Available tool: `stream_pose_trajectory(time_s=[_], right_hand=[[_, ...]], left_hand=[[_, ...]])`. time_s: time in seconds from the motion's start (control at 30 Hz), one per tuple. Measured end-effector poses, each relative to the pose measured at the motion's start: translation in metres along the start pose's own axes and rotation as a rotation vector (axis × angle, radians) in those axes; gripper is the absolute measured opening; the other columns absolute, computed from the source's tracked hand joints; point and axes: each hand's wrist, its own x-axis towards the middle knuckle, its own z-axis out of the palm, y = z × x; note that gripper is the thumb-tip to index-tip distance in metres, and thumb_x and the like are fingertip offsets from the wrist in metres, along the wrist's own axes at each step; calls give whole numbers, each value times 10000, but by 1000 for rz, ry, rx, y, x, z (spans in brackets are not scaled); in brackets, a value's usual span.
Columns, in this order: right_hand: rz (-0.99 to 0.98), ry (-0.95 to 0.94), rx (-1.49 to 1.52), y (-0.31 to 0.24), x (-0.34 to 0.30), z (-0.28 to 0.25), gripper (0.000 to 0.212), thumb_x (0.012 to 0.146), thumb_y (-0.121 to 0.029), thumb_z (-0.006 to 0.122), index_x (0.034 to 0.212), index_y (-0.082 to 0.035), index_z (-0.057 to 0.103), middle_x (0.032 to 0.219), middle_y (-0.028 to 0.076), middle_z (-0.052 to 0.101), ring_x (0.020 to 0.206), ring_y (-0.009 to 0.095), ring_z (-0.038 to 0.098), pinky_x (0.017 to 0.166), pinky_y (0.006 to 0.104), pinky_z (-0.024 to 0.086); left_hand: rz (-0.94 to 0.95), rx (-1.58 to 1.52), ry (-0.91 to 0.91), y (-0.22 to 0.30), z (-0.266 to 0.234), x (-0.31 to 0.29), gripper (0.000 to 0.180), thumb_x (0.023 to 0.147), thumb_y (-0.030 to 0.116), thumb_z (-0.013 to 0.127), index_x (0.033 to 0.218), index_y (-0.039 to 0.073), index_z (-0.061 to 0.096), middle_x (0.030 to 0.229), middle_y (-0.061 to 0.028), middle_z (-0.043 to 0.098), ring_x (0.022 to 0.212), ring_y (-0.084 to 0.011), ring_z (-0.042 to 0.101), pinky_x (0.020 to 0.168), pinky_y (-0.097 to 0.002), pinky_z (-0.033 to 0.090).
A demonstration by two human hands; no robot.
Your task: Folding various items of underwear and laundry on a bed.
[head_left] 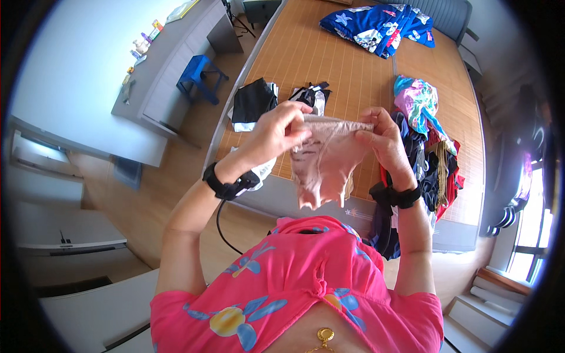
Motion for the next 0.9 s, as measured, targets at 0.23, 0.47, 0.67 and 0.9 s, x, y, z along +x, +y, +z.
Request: stream_pose_trajectory(time_s=[0.23,0.47,0.67,0.9], right_hand=[[-24,15,-161,-12,3,1,302,793,6,655,1087,-12,587,941,43,635,851,101,590,749,245,476],[-87,4,99,-58,8,23,258,812,-2,659,1059,22,586,955,64,642,866,123,607,780,250,491],[8,105,172,-31,25,16,341,811,21,646,1139,22,554,1008,83,629,913,133,601,804,245,474],[228,-270,672,67,3,4,708,952,-534,362,1432,-22,267,1456,98,347,1339,217,331,1122,357,224]], left_hand=[[-233,-278,-1,-5,0,7,611,842,45,664,1355,57,333,976,-68,612,928,-87,573,794,-239,472],[30,-886,148,-10,-3,13,809,782,163,759,1418,10,283,1056,-110,637,1005,-116,559,878,-295,474],[-465,-673,-243,-49,32,-11,515,847,286,694,1234,-20,547,1085,-46,631,990,-112,564,847,-277,483],[-423,-706,-280,-58,38,-19,456,935,295,571,1291,17,507,1272,-67,532,1185,-133,453,1008,-284,354]])
